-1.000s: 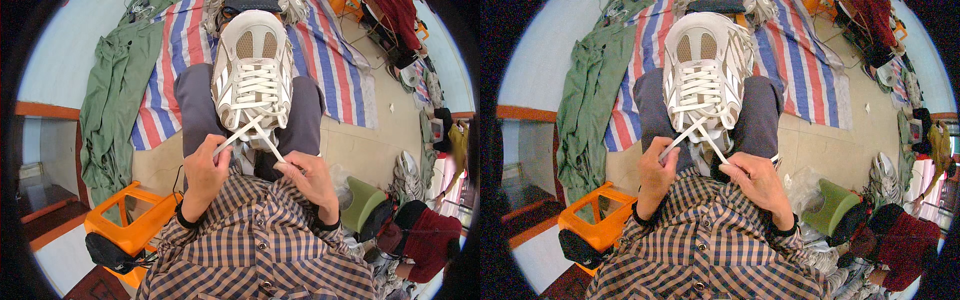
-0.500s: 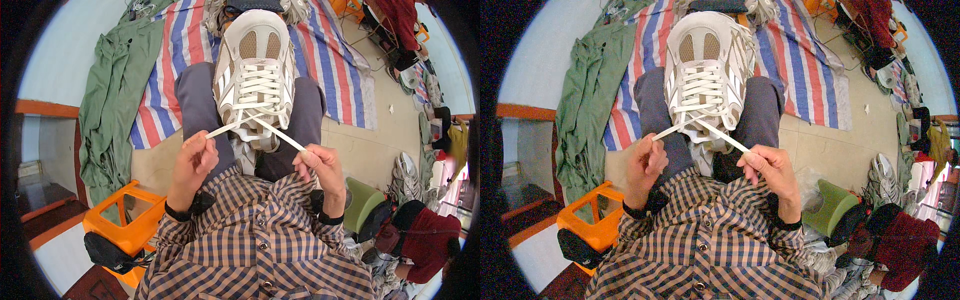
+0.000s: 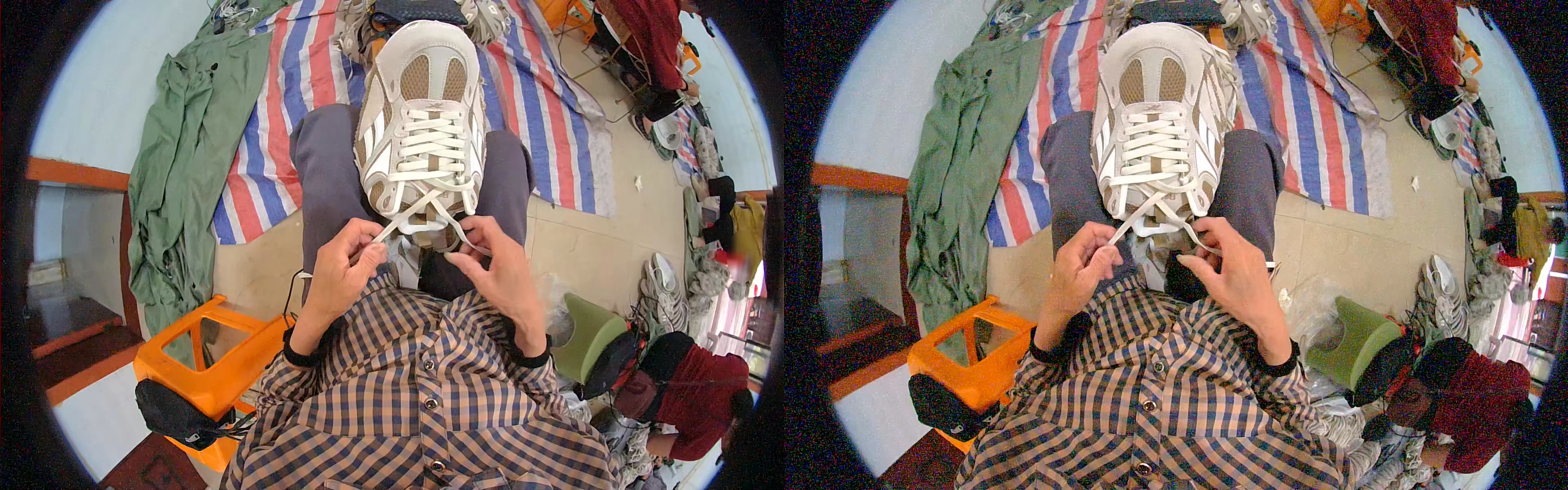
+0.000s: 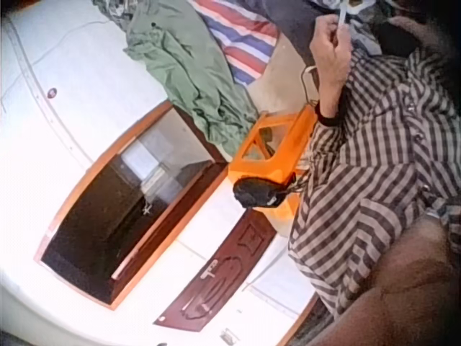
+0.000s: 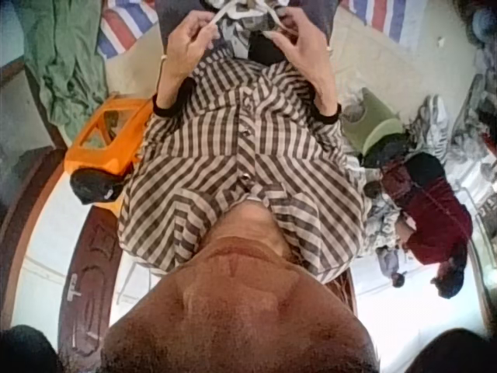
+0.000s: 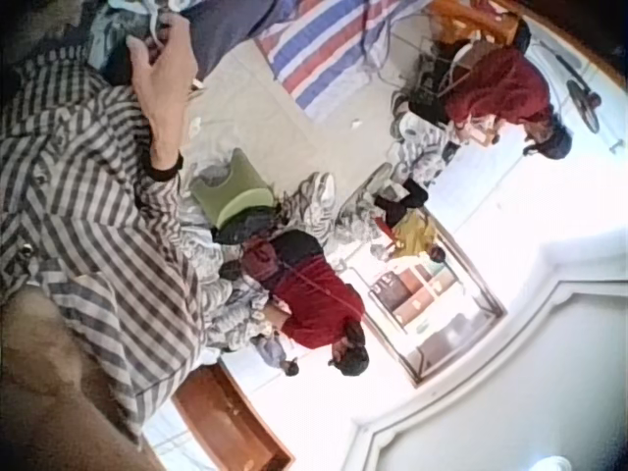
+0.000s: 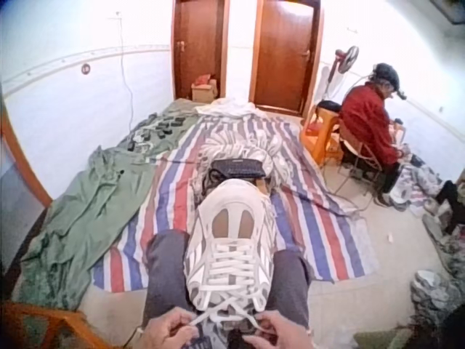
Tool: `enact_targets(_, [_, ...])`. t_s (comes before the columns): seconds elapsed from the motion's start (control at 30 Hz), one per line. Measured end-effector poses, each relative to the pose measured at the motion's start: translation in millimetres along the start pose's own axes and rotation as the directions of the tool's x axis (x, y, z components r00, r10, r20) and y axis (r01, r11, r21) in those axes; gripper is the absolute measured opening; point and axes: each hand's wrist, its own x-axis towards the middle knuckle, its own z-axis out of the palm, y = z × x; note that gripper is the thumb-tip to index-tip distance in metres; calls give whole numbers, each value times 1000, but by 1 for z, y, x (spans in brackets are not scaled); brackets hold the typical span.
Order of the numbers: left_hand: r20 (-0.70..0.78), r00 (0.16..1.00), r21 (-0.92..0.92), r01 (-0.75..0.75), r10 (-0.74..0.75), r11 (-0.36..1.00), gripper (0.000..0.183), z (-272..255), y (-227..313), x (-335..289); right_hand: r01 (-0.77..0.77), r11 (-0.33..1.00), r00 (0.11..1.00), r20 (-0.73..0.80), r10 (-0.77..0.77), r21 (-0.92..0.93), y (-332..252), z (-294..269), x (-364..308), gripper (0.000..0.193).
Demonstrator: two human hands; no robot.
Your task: The recorder is threading laces through the eyelets of a shoe held in their lap.
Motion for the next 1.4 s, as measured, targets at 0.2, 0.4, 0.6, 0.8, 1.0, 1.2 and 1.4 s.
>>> enact_targets(0.2, [35,999,-83,3,0,997,15,-5,3,-1,-78,982,994,93,63,170,-8,-4,-3,17])
enact_targets(0.4, [8,999,-223,-45,48,974,19,-6,3,-3,-215,677,943,330,-44,704,-7,-26,-5,20])
enact_targets(0.6, [-71,995,-239,-82,67,968,22,-6,5,-1,-91,502,989,20,146,860,21,-23,3,26])
enact_targets(0.8, [-61,997,-225,-62,50,972,21,-5,7,-3,-8,869,934,-306,182,494,14,-10,2,37])
enact_targets(1.0, [-50,997,-228,-75,66,971,21,-5,14,-7,308,934,850,-389,-355,-180,-14,10,12,43])
enact_targets(1.2, [-35,997,-220,-74,68,973,21,-3,15,-8,368,883,779,-422,-464,-293,-1,15,32,27])
enact_targets(1.4, [-40,997,-237,-74,66,969,21,-3,15,-8,374,871,776,-407,-482,-319,-8,13,34,21])
